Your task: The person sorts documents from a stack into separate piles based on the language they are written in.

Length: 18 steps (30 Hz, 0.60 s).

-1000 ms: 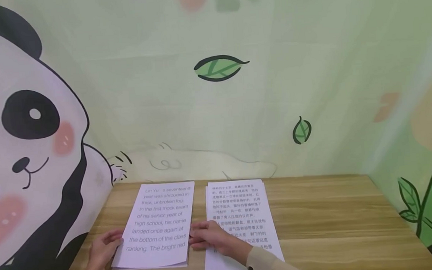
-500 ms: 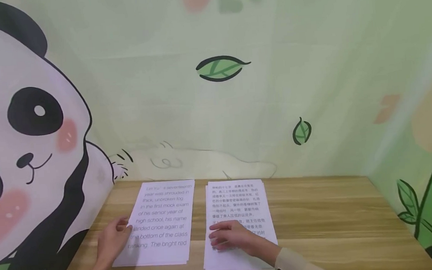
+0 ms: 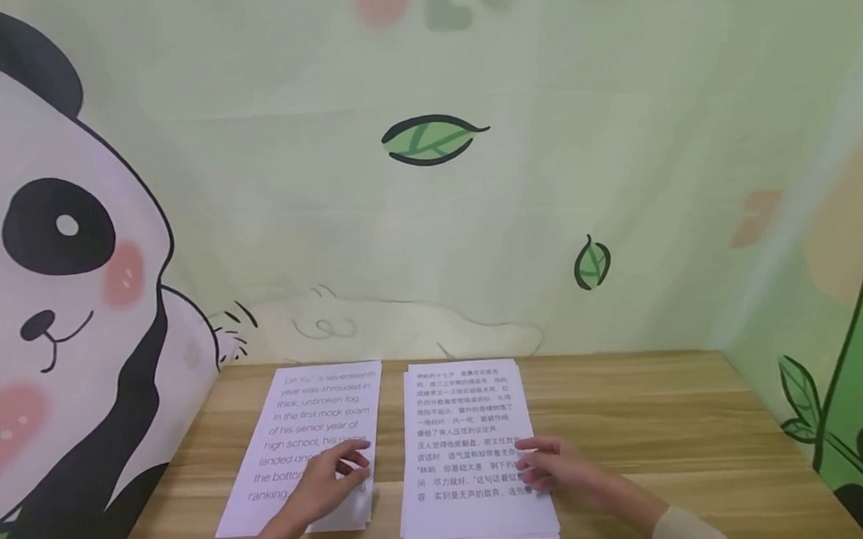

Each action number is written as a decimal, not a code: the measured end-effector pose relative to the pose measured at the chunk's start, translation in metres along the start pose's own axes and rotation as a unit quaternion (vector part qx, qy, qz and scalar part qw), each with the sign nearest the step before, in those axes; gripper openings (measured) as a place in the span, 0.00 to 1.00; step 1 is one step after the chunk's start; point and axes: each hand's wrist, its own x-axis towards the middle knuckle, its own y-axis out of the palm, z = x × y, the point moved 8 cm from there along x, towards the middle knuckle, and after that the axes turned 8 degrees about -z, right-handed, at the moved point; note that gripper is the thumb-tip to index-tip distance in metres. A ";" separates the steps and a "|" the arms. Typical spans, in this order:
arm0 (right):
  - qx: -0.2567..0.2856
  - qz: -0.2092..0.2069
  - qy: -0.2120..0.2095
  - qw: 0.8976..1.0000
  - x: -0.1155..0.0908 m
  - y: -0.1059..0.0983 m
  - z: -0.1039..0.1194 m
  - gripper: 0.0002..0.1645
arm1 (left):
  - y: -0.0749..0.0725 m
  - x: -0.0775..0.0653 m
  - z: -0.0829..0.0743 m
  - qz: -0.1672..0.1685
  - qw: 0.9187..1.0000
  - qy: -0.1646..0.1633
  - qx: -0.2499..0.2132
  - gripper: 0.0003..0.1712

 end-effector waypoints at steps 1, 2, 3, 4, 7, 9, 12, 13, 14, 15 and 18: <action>-0.002 -0.006 0.000 1.000 -0.002 -0.006 -0.002 0.31 | 0.009 -0.001 -0.002 0.019 1.000 0.005 -0.009 0.25; -0.003 -0.011 0.003 1.000 -0.004 -0.012 -0.004 0.31 | 0.017 -0.001 -0.003 0.034 0.999 0.009 -0.016 0.26; -0.005 -0.015 0.004 1.000 -0.007 -0.016 -0.005 0.31 | 0.025 -0.001 -0.003 0.048 0.998 0.008 -0.026 0.28; -0.008 -0.018 0.007 1.000 -0.008 -0.019 -0.005 0.32 | 0.032 -0.002 -0.002 0.056 0.998 0.003 -0.032 0.29; -0.024 -0.020 0.013 0.999 -0.010 -0.023 -0.006 0.32 | 0.047 0.000 0.000 0.072 0.997 -0.005 -0.030 0.30; -0.032 -0.023 0.019 0.999 -0.011 -0.024 -0.007 0.33 | 0.055 0.002 0.001 0.076 0.997 -0.007 -0.022 0.31; -0.041 -0.029 0.029 0.998 -0.010 -0.025 -0.008 0.33 | 0.064 0.005 -0.002 0.084 0.996 -0.001 -0.004 0.30; -0.043 -0.032 0.032 0.998 -0.010 -0.025 -0.009 0.33 | 0.066 0.006 -0.003 0.084 0.996 0.001 -0.003 0.29; -0.045 -0.034 0.034 0.998 -0.010 -0.025 -0.010 0.34 | 0.068 0.007 -0.004 0.088 0.996 0.002 -0.005 0.28; -0.047 -0.037 0.037 0.998 -0.010 -0.025 -0.010 0.34 | 0.070 0.007 -0.005 0.093 0.996 0.002 -0.004 0.27; -0.049 -0.041 0.039 0.997 -0.008 -0.026 -0.011 0.34 | 0.074 0.009 -0.007 0.099 0.995 0.003 -0.008 0.22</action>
